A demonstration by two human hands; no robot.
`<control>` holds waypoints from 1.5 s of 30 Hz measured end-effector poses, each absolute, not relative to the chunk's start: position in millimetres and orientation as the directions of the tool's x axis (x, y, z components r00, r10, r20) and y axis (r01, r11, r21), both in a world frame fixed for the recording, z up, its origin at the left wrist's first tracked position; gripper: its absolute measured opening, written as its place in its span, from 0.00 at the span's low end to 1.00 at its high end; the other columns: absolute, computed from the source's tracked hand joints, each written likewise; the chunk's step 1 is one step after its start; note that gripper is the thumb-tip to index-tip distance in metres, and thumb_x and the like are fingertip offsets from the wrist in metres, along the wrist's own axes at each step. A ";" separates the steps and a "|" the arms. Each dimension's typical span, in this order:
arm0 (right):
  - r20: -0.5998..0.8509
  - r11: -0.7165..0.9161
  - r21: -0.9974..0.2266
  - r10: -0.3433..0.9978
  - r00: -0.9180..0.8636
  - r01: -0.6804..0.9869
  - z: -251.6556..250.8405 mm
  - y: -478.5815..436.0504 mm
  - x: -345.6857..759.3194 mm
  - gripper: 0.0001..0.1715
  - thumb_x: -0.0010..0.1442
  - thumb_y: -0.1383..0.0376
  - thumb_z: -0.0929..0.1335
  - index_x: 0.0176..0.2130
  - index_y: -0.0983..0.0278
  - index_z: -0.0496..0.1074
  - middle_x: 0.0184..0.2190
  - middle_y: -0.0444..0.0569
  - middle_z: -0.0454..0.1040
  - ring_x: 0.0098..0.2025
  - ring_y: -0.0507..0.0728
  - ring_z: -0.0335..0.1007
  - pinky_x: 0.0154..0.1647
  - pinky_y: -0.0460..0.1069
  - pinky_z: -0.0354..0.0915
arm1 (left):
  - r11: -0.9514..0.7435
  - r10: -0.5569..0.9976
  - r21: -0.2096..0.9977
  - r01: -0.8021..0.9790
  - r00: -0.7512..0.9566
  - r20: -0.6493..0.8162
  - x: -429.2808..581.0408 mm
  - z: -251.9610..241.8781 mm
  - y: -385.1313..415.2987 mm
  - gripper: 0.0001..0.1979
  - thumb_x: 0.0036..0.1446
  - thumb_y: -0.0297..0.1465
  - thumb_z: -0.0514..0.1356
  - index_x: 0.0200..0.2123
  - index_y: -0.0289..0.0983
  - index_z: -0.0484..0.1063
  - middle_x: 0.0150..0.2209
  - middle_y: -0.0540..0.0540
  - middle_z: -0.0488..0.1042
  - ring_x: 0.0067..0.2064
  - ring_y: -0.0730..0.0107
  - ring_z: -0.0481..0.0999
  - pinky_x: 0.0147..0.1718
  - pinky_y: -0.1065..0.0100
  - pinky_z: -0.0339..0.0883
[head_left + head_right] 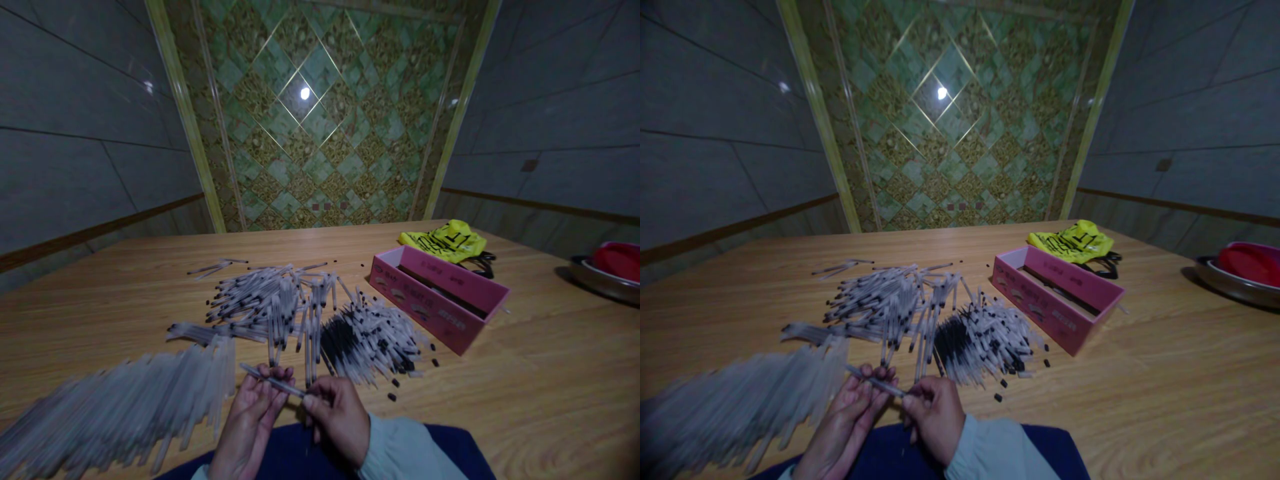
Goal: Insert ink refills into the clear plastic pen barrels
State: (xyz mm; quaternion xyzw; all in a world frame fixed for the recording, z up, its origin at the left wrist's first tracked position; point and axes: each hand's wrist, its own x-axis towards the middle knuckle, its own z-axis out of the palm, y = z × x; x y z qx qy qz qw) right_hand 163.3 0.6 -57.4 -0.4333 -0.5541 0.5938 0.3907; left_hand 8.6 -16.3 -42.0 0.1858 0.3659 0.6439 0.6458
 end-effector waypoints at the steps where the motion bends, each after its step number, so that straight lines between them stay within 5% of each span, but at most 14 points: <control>1: -0.118 -0.134 -0.991 0.923 -0.367 -0.017 -57.4 1.4 163.4 0.27 0.48 0.45 0.66 0.24 0.67 0.65 0.15 0.44 0.68 0.12 0.47 0.58 0.12 0.42 0.51 | 0.101 0.968 0.711 -0.696 -0.095 -0.230 8.8 -41.5 -16.1 0.14 0.43 0.21 0.65 0.33 0.38 0.66 0.37 0.48 0.76 0.46 0.64 0.74 0.45 0.66 0.68; 5: -0.132 -0.172 -0.983 0.907 -0.400 -0.066 -55.3 3.9 164.5 0.32 0.45 0.40 0.65 0.22 0.68 0.64 0.13 0.43 0.66 0.10 0.45 0.55 0.10 0.41 0.49 | 0.101 0.969 0.710 -0.697 -0.093 -0.230 10.6 -38.2 -15.0 0.14 0.40 0.20 0.65 0.31 0.38 0.67 0.35 0.49 0.75 0.45 0.64 0.75 0.45 0.66 0.68; 12: -0.046 -0.035 -0.998 0.974 -0.220 0.054 -52.8 0.7 164.0 0.20 0.43 0.53 0.72 0.24 0.67 0.68 0.14 0.41 0.64 0.14 0.48 0.59 0.14 0.42 0.53 | 0.109 0.965 0.724 -0.681 -0.101 -0.240 10.9 -37.3 -16.4 0.14 0.40 0.23 0.66 0.31 0.38 0.67 0.34 0.50 0.74 0.44 0.65 0.75 0.45 0.66 0.68; 18: -0.077 -0.059 -0.996 0.926 -0.368 0.060 -53.6 1.4 166.9 0.26 0.52 0.49 0.64 0.22 0.69 0.69 0.15 0.45 0.67 0.14 0.48 0.58 0.15 0.43 0.52 | 0.104 0.968 0.715 -0.691 -0.095 -0.233 11.3 -38.6 -15.5 0.13 0.41 0.22 0.65 0.31 0.38 0.66 0.33 0.50 0.74 0.44 0.65 0.75 0.44 0.66 0.68; 23: 0.008 0.039 -0.987 0.981 -0.195 0.156 -55.2 1.9 169.2 0.14 0.41 0.59 0.73 0.25 0.68 0.73 0.18 0.43 0.66 0.21 0.49 0.57 0.20 0.43 0.50 | 0.112 0.967 0.708 -0.698 -0.089 -0.240 11.5 -37.6 -16.2 0.14 0.42 0.21 0.65 0.32 0.38 0.66 0.35 0.50 0.74 0.45 0.65 0.75 0.44 0.68 0.68; 28: 0.042 0.103 -0.973 0.959 -0.281 0.205 -55.4 0.8 170.1 0.18 0.53 0.55 0.66 0.23 0.68 0.73 0.17 0.44 0.67 0.21 0.50 0.59 0.22 0.44 0.52 | 0.103 0.968 0.704 -0.703 -0.093 -0.234 9.3 -38.8 -16.9 0.13 0.43 0.22 0.65 0.32 0.38 0.67 0.35 0.49 0.75 0.46 0.63 0.74 0.44 0.66 0.69; 33: 0.055 0.108 -0.960 0.977 -0.204 0.257 -57.7 0.4 170.4 0.13 0.46 0.59 0.71 0.28 0.67 0.73 0.20 0.42 0.67 0.23 0.50 0.58 0.23 0.43 0.52 | 0.109 0.965 0.702 -0.704 -0.094 -0.244 8.4 -41.2 -14.5 0.13 0.42 0.21 0.65 0.32 0.37 0.67 0.35 0.48 0.75 0.45 0.63 0.75 0.43 0.66 0.69; 38: 0.096 0.177 -0.944 0.956 -0.279 0.279 -57.4 0.1 170.6 0.21 0.56 0.55 0.64 0.22 0.67 0.70 0.17 0.42 0.64 0.22 0.50 0.57 0.24 0.44 0.52 | 0.106 0.963 0.700 -0.706 -0.101 -0.249 9.1 -40.4 -13.5 0.13 0.42 0.20 0.64 0.32 0.37 0.67 0.35 0.48 0.75 0.46 0.62 0.75 0.44 0.65 0.69; 43: 0.082 0.130 -0.967 0.974 -0.212 0.220 -51.5 -0.5 170.3 0.13 0.45 0.59 0.72 0.26 0.66 0.71 0.20 0.41 0.64 0.23 0.49 0.56 0.22 0.43 0.51 | 0.116 0.962 0.707 -0.697 -0.098 -0.254 8.9 -39.7 -15.1 0.13 0.43 0.20 0.64 0.33 0.37 0.67 0.36 0.47 0.75 0.47 0.62 0.74 0.44 0.66 0.69; 45: 0.085 0.142 -0.962 0.968 -0.238 0.232 -52.9 0.3 171.1 0.13 0.48 0.58 0.70 0.26 0.66 0.70 0.19 0.41 0.64 0.23 0.49 0.56 0.22 0.43 0.51 | 0.115 0.965 0.707 -0.698 -0.091 -0.247 8.5 -39.7 -15.3 0.12 0.44 0.21 0.64 0.33 0.37 0.67 0.37 0.47 0.75 0.48 0.62 0.74 0.45 0.66 0.69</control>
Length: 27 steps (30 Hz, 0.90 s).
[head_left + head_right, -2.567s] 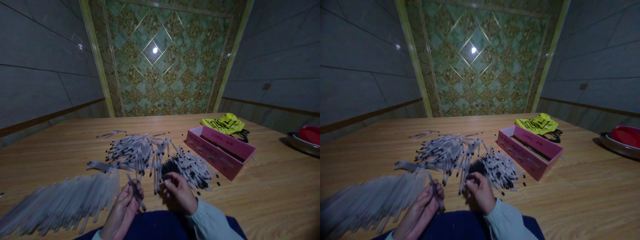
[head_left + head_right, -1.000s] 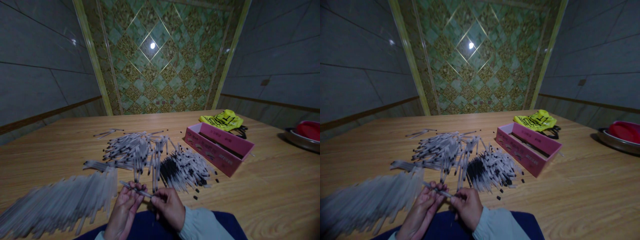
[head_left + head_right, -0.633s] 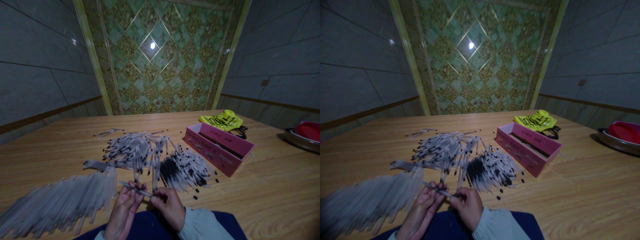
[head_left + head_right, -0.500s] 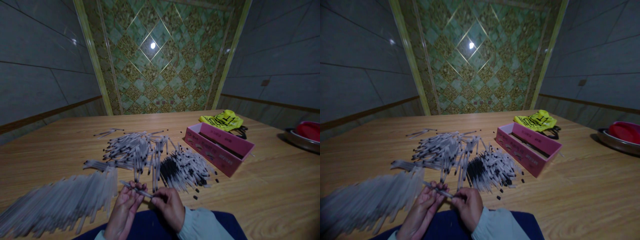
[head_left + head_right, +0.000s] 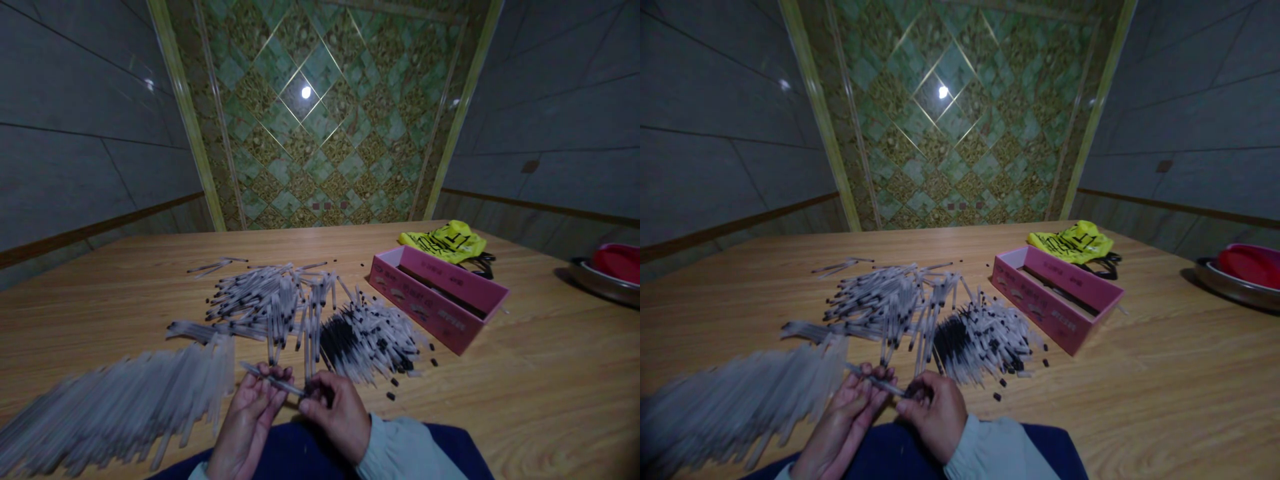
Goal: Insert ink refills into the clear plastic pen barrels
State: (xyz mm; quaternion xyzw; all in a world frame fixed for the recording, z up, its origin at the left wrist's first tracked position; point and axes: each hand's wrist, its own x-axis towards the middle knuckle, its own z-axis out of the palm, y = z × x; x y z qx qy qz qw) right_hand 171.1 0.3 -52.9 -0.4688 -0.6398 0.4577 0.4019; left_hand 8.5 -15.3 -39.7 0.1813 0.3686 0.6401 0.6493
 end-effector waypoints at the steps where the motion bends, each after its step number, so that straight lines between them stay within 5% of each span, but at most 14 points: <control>1: 0.096 0.160 -0.955 0.963 -0.252 0.249 -54.1 0.8 171.5 0.14 0.52 0.57 0.68 0.25 0.66 0.70 0.18 0.41 0.63 0.23 0.49 0.56 0.23 0.43 0.51 | 0.114 0.966 0.707 -0.698 -0.090 -0.244 8.4 -39.6 -15.2 0.12 0.45 0.21 0.64 0.33 0.37 0.67 0.36 0.47 0.75 0.48 0.62 0.74 0.45 0.66 0.68; 4: 0.137 0.204 -0.943 0.958 -0.253 0.261 -56.9 1.6 171.9 0.18 0.56 0.58 0.64 0.21 0.66 0.68 0.17 0.42 0.62 0.23 0.50 0.57 0.25 0.44 0.52 | 0.119 0.963 0.708 -0.696 -0.092 -0.253 8.6 -39.2 -14.8 0.12 0.44 0.21 0.64 0.33 0.37 0.67 0.36 0.47 0.75 0.47 0.62 0.74 0.45 0.65 0.69; 7: 0.121 0.161 -0.969 0.971 -0.207 0.189 -55.9 1.5 170.9 0.10 0.47 0.60 0.70 0.26 0.66 0.70 0.20 0.41 0.64 0.24 0.50 0.57 0.24 0.43 0.53 | 0.113 0.959 0.715 -0.690 -0.113 -0.261 8.8 -39.6 -15.0 0.14 0.43 0.20 0.64 0.33 0.37 0.67 0.37 0.47 0.75 0.47 0.61 0.74 0.43 0.66 0.70; 9: 0.099 0.136 -0.977 0.971 -0.217 0.162 -54.8 1.7 170.5 0.14 0.43 0.62 0.72 0.31 0.65 0.71 0.22 0.41 0.66 0.24 0.49 0.57 0.23 0.43 0.53 | 0.108 0.960 0.716 -0.690 -0.116 -0.256 8.6 -40.4 -15.3 0.14 0.43 0.19 0.64 0.33 0.37 0.67 0.37 0.46 0.75 0.47 0.61 0.74 0.43 0.66 0.70; 14: 0.150 0.221 -0.937 0.954 -0.260 0.272 -56.9 2.7 172.3 0.12 0.54 0.62 0.65 0.23 0.66 0.71 0.19 0.42 0.65 0.25 0.50 0.60 0.26 0.44 0.54 | 0.108 0.962 0.706 -0.700 -0.106 -0.253 8.4 -42.0 -14.2 0.13 0.43 0.20 0.64 0.33 0.37 0.67 0.36 0.46 0.76 0.47 0.60 0.74 0.44 0.65 0.70; 18: 0.108 0.161 -0.952 0.973 -0.204 0.262 -59.0 2.1 172.3 0.03 0.46 0.67 0.70 0.27 0.66 0.73 0.21 0.43 0.69 0.26 0.51 0.62 0.26 0.43 0.55 | 0.116 0.964 0.704 -0.701 -0.090 -0.249 8.3 -43.1 -13.4 0.13 0.43 0.21 0.64 0.33 0.37 0.67 0.37 0.45 0.76 0.46 0.60 0.75 0.44 0.64 0.69; 20: 0.073 0.125 -0.959 0.976 -0.204 0.254 -59.2 1.7 172.2 0.07 0.44 0.68 0.71 0.29 0.66 0.73 0.22 0.42 0.69 0.25 0.50 0.61 0.24 0.43 0.54 | 0.113 0.964 0.709 -0.696 -0.097 -0.249 8.0 -43.4 -14.0 0.14 0.43 0.20 0.64 0.33 0.37 0.66 0.37 0.45 0.76 0.46 0.61 0.75 0.44 0.65 0.69; 27: 0.131 0.188 -0.942 0.968 -0.214 0.279 -55.9 0.7 173.4 0.08 0.50 0.63 0.68 0.26 0.66 0.73 0.21 0.44 0.69 0.26 0.52 0.62 0.26 0.44 0.56 | 0.118 0.958 0.718 -0.686 -0.111 -0.264 8.4 -41.5 -15.3 0.13 0.43 0.20 0.64 0.33 0.37 0.66 0.36 0.46 0.76 0.46 0.62 0.75 0.44 0.65 0.69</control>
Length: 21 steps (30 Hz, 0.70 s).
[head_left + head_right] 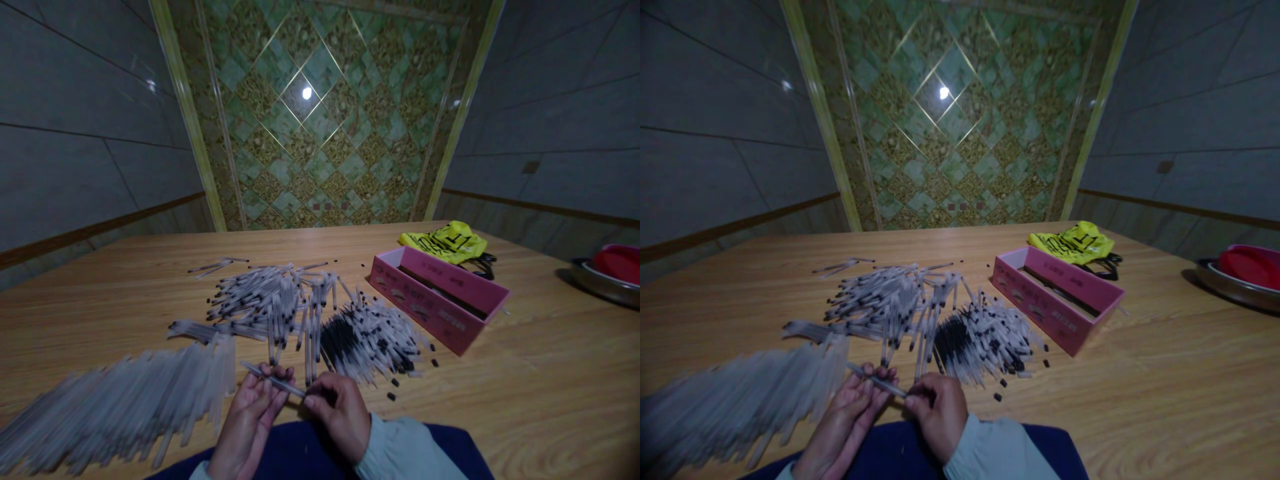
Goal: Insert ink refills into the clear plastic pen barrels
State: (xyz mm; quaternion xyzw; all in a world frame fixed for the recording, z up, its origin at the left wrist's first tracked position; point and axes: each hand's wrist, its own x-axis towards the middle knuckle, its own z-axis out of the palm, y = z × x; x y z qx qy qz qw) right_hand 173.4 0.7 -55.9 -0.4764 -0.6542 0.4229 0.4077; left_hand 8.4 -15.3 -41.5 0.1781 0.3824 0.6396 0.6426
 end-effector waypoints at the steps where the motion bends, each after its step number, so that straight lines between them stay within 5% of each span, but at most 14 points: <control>1: 0.115 0.169 -0.948 0.972 -0.204 0.271 -55.6 0.5 173.1 0.07 0.48 0.63 0.69 0.27 0.66 0.73 0.22 0.44 0.70 0.26 0.51 0.62 0.26 0.44 0.56 | 0.119 0.959 0.718 -0.686 -0.109 -0.262 8.3 -41.5 -15.0 0.13 0.43 0.20 0.64 0.33 0.37 0.66 0.36 0.46 0.76 0.46 0.62 0.75 0.44 0.65 0.69; 5: 0.095 0.150 -0.963 0.967 -0.236 0.225 -55.2 0.0 172.1 0.12 0.46 0.62 0.71 0.33 0.65 0.73 0.24 0.43 0.71 0.24 0.50 0.61 0.24 0.43 0.55 | 0.109 0.962 0.714 -0.692 -0.108 -0.251 7.8 -41.8 -14.2 0.14 0.42 0.21 0.65 0.33 0.37 0.67 0.36 0.46 0.76 0.47 0.61 0.74 0.44 0.65 0.69; 9: 0.109 0.179 -0.950 0.958 -0.267 0.255 -52.8 -1.0 172.6 0.11 0.53 0.62 0.66 0.25 0.66 0.74 0.20 0.45 0.71 0.25 0.51 0.63 0.27 0.44 0.56 | 0.115 0.968 0.712 -0.693 -0.083 -0.238 9.2 -40.2 -15.5 0.13 0.42 0.22 0.65 0.33 0.37 0.67 0.36 0.46 0.76 0.47 0.61 0.74 0.46 0.64 0.68; 13: 0.096 0.144 -0.946 0.980 -0.177 0.290 -48.3 -1.6 171.8 0.01 0.45 0.69 0.69 0.24 0.66 0.73 0.19 0.43 0.69 0.24 0.51 0.62 0.24 0.44 0.55 | 0.124 0.968 0.720 -0.683 -0.076 -0.239 10.4 -38.5 -16.4 0.13 0.43 0.21 0.65 0.33 0.37 0.66 0.36 0.46 0.76 0.46 0.62 0.75 0.45 0.65 0.69; 21: 0.072 0.115 -0.971 0.976 -0.205 0.210 -44.2 0.5 171.9 0.04 0.43 0.68 0.68 0.23 0.66 0.67 0.16 0.38 0.58 0.20 0.48 0.53 0.20 0.43 0.48 | 0.059 0.960 0.710 -0.702 -0.154 -0.233 3.6 -42.2 -11.8 0.12 0.46 0.19 0.62 0.33 0.38 0.66 0.37 0.46 0.76 0.46 0.64 0.75 0.43 0.66 0.70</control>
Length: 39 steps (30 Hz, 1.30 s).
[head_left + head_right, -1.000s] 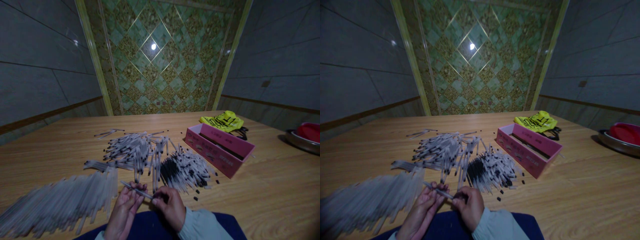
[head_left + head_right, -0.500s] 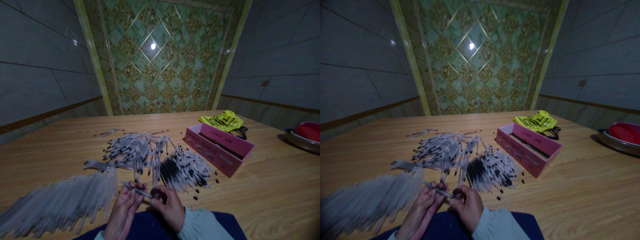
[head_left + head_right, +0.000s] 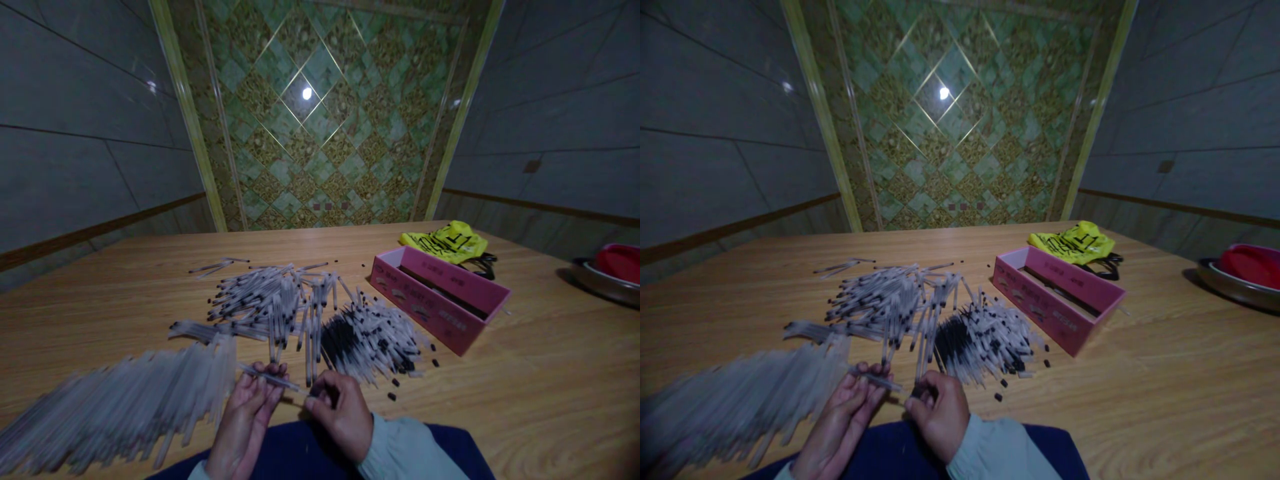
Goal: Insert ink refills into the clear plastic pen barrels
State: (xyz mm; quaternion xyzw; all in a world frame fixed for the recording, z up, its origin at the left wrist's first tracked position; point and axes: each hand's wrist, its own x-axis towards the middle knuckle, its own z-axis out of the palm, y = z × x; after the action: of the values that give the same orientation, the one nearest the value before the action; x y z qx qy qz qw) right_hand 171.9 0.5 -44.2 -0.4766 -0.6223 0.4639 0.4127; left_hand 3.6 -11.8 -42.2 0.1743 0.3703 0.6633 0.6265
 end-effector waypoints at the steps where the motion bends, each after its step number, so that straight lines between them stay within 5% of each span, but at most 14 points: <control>1: 0.073 0.114 -0.976 0.974 -0.214 0.187 -43.3 0.6 172.3 0.04 0.44 0.68 0.67 0.22 0.66 0.66 0.16 0.38 0.57 0.20 0.48 0.51 0.20 0.43 0.48 | 0.040 0.959 0.704 -0.709 -0.171 -0.227 1.8 -42.3 -10.9 0.11 0.47 0.19 0.61 0.33 0.38 0.66 0.37 0.47 0.76 0.45 0.65 0.75 0.43 0.67 0.70; 11: -0.189 -0.308 -0.899 0.914 -0.358 -0.311 -51.4 9.7 173.8 0.17 0.47 0.53 0.65 0.26 0.65 0.63 0.17 0.41 0.65 0.10 0.44 0.47 0.10 0.41 0.40 | 0.000 0.940 0.705 -0.709 -0.239 -0.241 -3.2 -37.5 -10.3 0.11 0.48 0.17 0.59 0.34 0.37 0.67 0.36 0.45 0.76 0.43 0.65 0.77 0.41 0.68 0.71; 16: 0.034 0.009 -0.997 0.954 -0.299 -0.083 -47.1 7.6 172.8 0.16 0.44 0.57 0.71 0.25 0.69 0.70 0.17 0.40 0.62 0.21 0.46 0.54 0.22 0.42 0.52 | 0.062 0.956 0.739 -0.671 -0.173 -0.238 8.7 -33.0 -15.2 0.12 0.46 0.21 0.63 0.35 0.37 0.68 0.37 0.44 0.77 0.45 0.62 0.75 0.42 0.66 0.71; 20: 0.002 0.039 -0.996 0.910 -0.415 0.079 -34.4 1.3 180.2 0.16 0.44 0.57 0.71 0.19 0.69 0.71 0.15 0.39 0.60 0.19 0.46 0.49 0.20 0.43 0.47 | 0.031 0.945 0.753 -0.657 -0.227 -0.237 3.7 -30.8 -13.6 0.12 0.48 0.22 0.62 0.37 0.37 0.69 0.34 0.45 0.77 0.39 0.66 0.78 0.39 0.67 0.72; 26: -0.203 -0.023 -0.978 0.326 -0.923 0.207 -17.1 -3.3 211.6 0.19 0.44 0.56 0.71 0.30 0.69 0.76 0.20 0.41 0.65 0.21 0.46 0.54 0.22 0.42 0.52 | -0.113 0.856 0.759 -0.642 -0.451 -0.254 -29.0 -21.6 -5.9 0.11 0.53 0.21 0.55 0.38 0.37 0.72 0.28 0.49 0.76 0.27 0.77 0.76 0.28 0.77 0.71; 28: -0.195 -0.026 -0.980 0.375 -0.906 0.200 -14.7 0.6 216.1 0.18 0.44 0.56 0.71 0.30 0.69 0.76 0.21 0.41 0.66 0.21 0.46 0.55 0.23 0.42 0.52 | -0.127 0.832 0.799 -0.588 -0.501 -0.236 -40.9 -18.0 -5.5 0.10 0.52 0.23 0.56 0.38 0.37 0.73 0.27 0.50 0.75 0.25 0.78 0.74 0.24 0.78 0.69; 31: -0.085 -0.013 -0.994 0.739 -0.668 0.112 -14.7 13.9 216.7 0.14 0.43 0.57 0.70 0.25 0.68 0.74 0.19 0.41 0.67 0.21 0.47 0.56 0.24 0.43 0.52 | -0.055 0.795 0.950 -0.308 -0.589 -0.145 -57.7 -11.3 -8.8 0.14 0.48 0.31 0.61 0.40 0.39 0.73 0.29 0.49 0.76 0.23 0.74 0.72 0.19 0.76 0.65; 33: 0.009 0.082 -0.987 0.887 -0.461 0.140 -16.6 25.0 217.9 0.12 0.45 0.60 0.69 0.21 0.67 0.72 0.17 0.41 0.66 0.22 0.49 0.57 0.25 0.43 0.53 | 0.090 0.743 0.991 0.096 -0.670 -0.003 -67.5 -6.2 -12.8 0.18 0.45 0.36 0.63 0.42 0.39 0.73 0.31 0.46 0.77 0.27 0.67 0.74 0.22 0.71 0.65; 36: 0.088 0.196 -0.881 0.962 -0.257 0.431 -20.1 37.3 224.2 0.11 0.47 0.64 0.65 0.18 0.67 0.69 0.15 0.42 0.64 0.22 0.50 0.58 0.24 0.44 0.52 | 0.331 0.705 0.638 0.695 -0.632 0.323 -78.4 -1.4 -18.2 0.20 0.49 0.42 0.58 0.43 0.40 0.74 0.37 0.40 0.77 0.34 0.56 0.74 0.28 0.64 0.63; 39: 0.136 0.187 -0.667 0.982 -0.129 0.721 -21.6 40.2 231.1 0.12 0.48 0.65 0.64 0.18 0.66 0.68 0.15 0.44 0.66 0.22 0.50 0.59 0.23 0.44 0.49 | 0.406 0.761 0.323 0.855 -0.512 0.398 -84.9 -4.4 -18.6 0.21 0.54 0.43 0.51 0.45 0.41 0.73 0.42 0.39 0.76 0.33 0.54 0.73 0.27 0.63 0.60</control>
State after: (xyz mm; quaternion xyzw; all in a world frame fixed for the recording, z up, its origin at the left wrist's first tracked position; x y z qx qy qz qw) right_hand 231.1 40.2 -21.6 -0.5949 -0.7157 0.2289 0.2853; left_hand -84.9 -18.6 -4.4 0.4851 0.8331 0.2487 -0.0941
